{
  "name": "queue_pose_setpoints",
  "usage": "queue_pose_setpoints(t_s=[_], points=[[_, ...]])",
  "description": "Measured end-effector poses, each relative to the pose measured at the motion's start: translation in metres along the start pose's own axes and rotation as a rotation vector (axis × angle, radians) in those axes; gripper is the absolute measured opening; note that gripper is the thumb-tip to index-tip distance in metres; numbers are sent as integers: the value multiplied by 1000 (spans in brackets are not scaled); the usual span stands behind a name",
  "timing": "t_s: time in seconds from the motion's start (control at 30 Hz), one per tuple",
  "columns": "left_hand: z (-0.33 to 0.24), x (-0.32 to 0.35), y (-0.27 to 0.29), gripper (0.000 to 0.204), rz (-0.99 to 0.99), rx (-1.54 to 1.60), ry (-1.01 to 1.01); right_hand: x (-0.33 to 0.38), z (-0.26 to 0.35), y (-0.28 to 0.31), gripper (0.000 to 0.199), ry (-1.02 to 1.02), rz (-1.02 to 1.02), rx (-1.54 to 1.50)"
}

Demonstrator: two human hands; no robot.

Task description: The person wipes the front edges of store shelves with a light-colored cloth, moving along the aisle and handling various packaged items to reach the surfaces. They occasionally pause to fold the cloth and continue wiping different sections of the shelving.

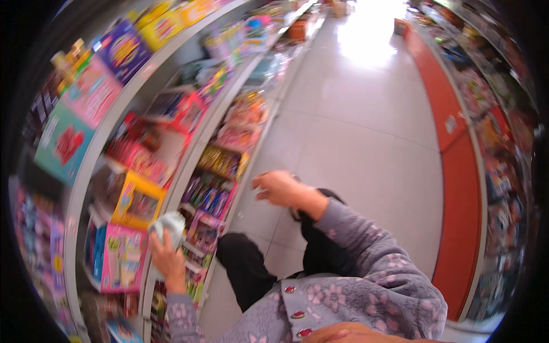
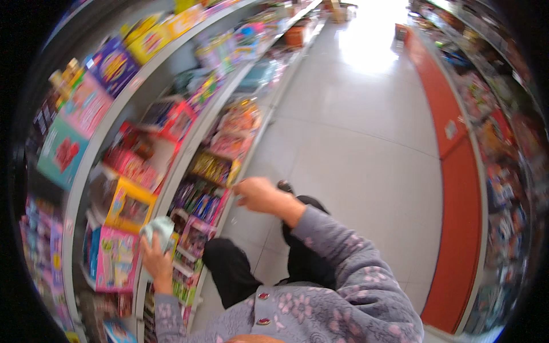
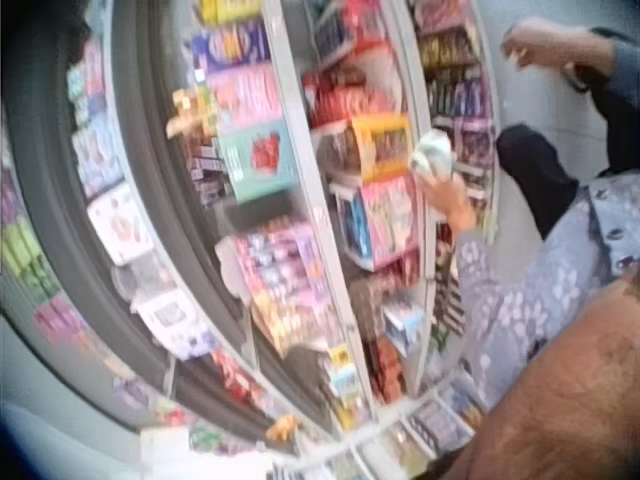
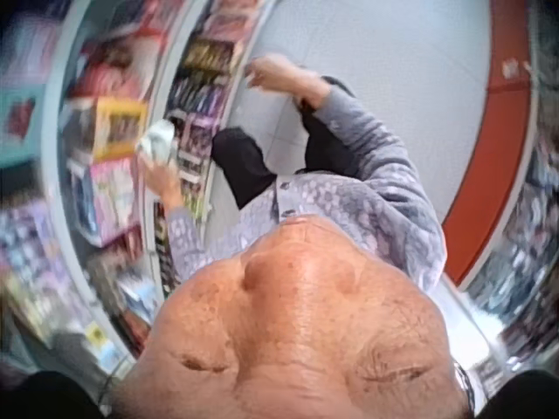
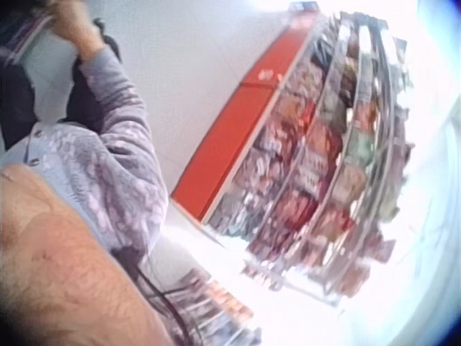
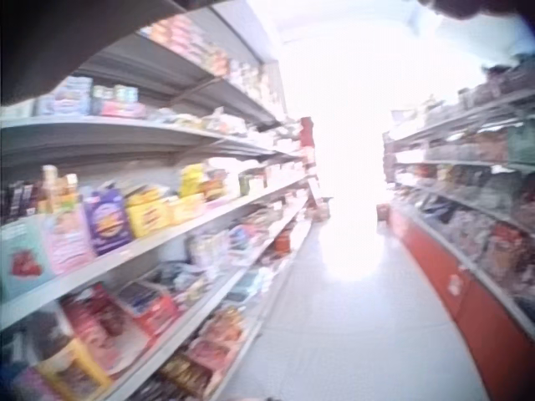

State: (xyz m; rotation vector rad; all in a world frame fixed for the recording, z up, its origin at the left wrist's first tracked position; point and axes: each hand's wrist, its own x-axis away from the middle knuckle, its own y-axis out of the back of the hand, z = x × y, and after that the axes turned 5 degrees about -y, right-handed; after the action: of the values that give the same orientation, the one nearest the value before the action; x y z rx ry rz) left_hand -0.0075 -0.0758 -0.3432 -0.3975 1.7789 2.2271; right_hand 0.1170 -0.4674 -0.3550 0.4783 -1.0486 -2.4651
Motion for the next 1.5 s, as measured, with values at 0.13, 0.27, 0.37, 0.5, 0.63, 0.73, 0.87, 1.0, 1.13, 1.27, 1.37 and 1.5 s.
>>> queue_pose_setpoints(t_s=[0.13, 0.27, 0.37, 0.5, 0.63, 0.73, 0.87, 1.0, 1.13, 1.27, 1.37, 1.5], points=[[-12, -12, -3, 71, 8, -12, -3, -3, 10, -2, 28, -17, 73, -5], [-22, -22, -2, 77, 31, -36, 0, -5, 11, 2, 29, -61, 149, 23], [-29, -31, 0, 80, 48, -21, 7, -8, 7, 5, 28, -82, 166, 47], [-40, -45, 3, 80, 56, -5, 2, -13, -1, 11, 27, -90, 157, 51], [-52, -65, 3, 78, 34, 18, -74, -19, -12, 19, 27, -88, 91, 36], [-63, -82, 0, 75, 41, 40, -72, -24, -21, 25, 26, -104, 68, 17], [-77, -103, -2, 73, 6, 69, -110, -34, -35, 31, 25, -109, 31, 17], [-89, -124, -5, 72, 12, 53, -137, -47, -47, 30, 25, -97, 9, 27], [-99, -139, -5, 71, 43, 79, -124, -58, -49, 28, 24, -86, -7, 36], [-105, -148, -2, 69, 51, 85, -140, -63, -44, 28, 24, -61, -15, 50], [-108, -151, -2, 68, 86, 80, -115, -64, -42, 29, 25, -103, 64, 81], [-109, -151, -4, 69, 33, 71, -148, -60, -43, 27, 23, -73, 13, 59]])
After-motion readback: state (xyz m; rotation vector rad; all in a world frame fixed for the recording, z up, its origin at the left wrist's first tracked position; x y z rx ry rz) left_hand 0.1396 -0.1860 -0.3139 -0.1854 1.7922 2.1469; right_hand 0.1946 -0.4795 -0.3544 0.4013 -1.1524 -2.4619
